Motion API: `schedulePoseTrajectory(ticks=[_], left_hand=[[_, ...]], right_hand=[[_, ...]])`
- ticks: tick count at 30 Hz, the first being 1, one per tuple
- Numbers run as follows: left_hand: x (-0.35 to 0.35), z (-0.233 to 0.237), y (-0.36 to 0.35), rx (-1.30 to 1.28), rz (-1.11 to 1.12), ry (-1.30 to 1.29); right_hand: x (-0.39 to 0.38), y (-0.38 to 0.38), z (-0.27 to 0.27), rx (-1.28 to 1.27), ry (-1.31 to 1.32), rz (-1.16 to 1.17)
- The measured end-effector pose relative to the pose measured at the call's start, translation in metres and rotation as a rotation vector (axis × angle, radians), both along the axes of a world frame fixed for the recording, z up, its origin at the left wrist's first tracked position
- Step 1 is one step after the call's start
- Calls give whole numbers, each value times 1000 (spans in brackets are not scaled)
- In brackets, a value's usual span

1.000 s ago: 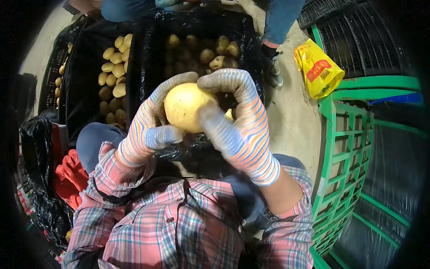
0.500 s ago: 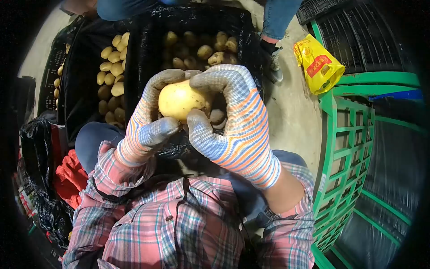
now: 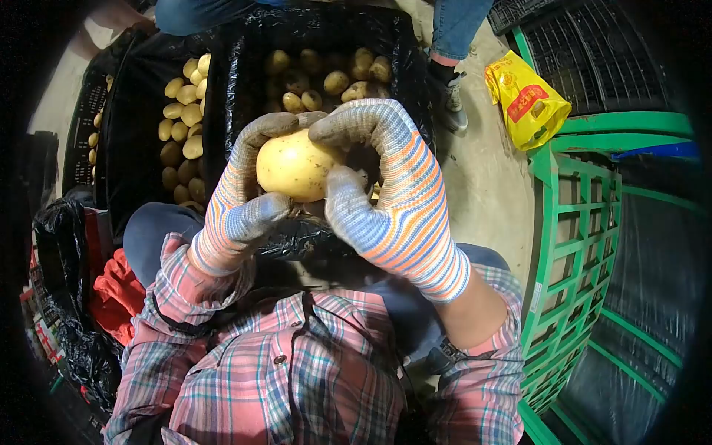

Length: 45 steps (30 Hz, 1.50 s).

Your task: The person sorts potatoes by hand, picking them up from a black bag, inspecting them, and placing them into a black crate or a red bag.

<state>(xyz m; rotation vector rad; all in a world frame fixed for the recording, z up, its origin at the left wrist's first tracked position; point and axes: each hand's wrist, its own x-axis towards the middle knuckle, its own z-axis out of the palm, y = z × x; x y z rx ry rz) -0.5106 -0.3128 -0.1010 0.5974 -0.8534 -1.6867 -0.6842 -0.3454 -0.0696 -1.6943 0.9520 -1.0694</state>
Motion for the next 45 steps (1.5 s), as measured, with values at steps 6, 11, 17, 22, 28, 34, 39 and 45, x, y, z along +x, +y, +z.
schedulePoseTrajectory(ticks=[6,11,17,22,28,34,39,45], left_hand=[[0,-4,-2,9,-8,-5],[4,-2,0,141,-110,62],[1,-1,1,158,-127,108],[0,-2,1,126,-114,65],[-1,-6,0,104,-119,69],[-1,-7,1,47,-100,67],[-3,-5,2,2,-87,8],[-1,-5,1,83,-114,40]], right_hand=[[2,1,4,16,1,-12],[3,3,8,50,-17,19],[-1,3,8,98,-28,30],[-5,0,4,-44,46,51],[-4,2,4,17,8,31],[-4,1,0,40,-51,36],[-5,2,2,82,-59,48],[-4,3,1,48,-19,42]])
